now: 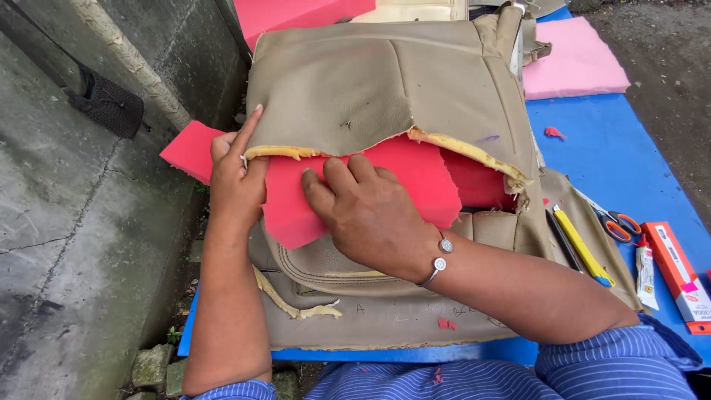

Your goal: Stuffing red foam blocks into a tan leather seat cover and applying adhesive to the opening.

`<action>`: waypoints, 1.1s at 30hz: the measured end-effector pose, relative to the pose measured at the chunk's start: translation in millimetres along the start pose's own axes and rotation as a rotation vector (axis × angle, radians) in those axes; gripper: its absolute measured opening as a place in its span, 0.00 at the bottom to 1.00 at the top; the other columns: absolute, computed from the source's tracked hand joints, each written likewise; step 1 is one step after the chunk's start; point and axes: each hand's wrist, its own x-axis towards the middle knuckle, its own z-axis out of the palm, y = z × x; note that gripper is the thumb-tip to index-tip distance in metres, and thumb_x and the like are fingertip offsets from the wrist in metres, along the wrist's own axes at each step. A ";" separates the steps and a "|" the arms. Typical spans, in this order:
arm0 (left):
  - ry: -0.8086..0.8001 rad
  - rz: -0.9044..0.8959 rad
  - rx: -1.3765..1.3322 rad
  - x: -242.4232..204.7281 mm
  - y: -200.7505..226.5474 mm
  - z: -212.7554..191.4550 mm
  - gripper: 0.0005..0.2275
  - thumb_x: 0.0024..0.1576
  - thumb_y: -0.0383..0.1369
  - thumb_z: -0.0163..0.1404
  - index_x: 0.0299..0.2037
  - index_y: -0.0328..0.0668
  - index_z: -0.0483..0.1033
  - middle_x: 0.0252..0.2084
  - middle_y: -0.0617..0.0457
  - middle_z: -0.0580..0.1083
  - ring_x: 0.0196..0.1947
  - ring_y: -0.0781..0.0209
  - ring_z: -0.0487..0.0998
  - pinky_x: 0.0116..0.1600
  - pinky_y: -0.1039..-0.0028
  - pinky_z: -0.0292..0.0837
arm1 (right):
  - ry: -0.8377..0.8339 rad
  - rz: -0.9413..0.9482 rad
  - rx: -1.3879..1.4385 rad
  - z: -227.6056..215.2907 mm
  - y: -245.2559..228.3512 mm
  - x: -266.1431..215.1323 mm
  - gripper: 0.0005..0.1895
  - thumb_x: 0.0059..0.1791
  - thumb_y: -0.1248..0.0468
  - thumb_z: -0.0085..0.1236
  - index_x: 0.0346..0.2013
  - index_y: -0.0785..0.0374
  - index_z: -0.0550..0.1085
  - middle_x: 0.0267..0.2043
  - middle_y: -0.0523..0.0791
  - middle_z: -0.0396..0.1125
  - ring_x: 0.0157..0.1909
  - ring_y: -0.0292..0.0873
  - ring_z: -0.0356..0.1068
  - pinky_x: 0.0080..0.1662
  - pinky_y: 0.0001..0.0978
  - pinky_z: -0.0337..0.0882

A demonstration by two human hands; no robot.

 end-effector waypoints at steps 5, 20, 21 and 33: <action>-0.012 0.025 -0.033 -4.5 1.5 -2.0 0.23 0.65 0.25 0.40 0.70 0.53 0.69 0.52 0.45 0.61 0.58 0.40 0.68 0.66 0.50 0.61 | 0.003 0.023 0.094 30.0 -8.5 -5.5 0.20 0.45 0.65 0.49 0.51 0.61 0.74 0.38 0.48 0.64 0.37 0.48 0.70 0.35 0.42 0.75; 0.024 0.816 0.358 -105.3 73.5 52.8 0.21 0.56 0.43 0.58 0.59 0.48 0.78 0.52 0.46 0.71 0.54 0.45 0.75 0.56 0.54 0.71 | 0.080 0.281 0.421 -28.2 75.3 -95.3 0.03 0.51 0.67 0.60 0.38 0.63 0.78 0.39 0.45 0.70 0.39 0.51 0.72 0.43 0.40 0.74; 0.020 0.851 0.433 -104.4 70.3 65.0 0.22 0.57 0.41 0.58 0.62 0.46 0.75 0.54 0.45 0.70 0.57 0.44 0.74 0.59 0.55 0.70 | 0.042 0.292 0.304 -18.0 82.7 -102.3 0.05 0.50 0.69 0.58 0.39 0.65 0.76 0.39 0.47 0.69 0.40 0.54 0.71 0.42 0.42 0.73; 0.177 0.817 0.730 -51.3 45.8 90.5 0.16 0.67 0.33 0.48 0.65 0.58 0.73 0.64 0.50 0.74 0.62 0.46 0.76 0.61 0.51 0.69 | 0.015 0.138 0.047 53.3 143.7 -126.4 0.04 0.43 0.67 0.57 0.33 0.57 0.76 0.35 0.43 0.70 0.37 0.48 0.71 0.39 0.38 0.65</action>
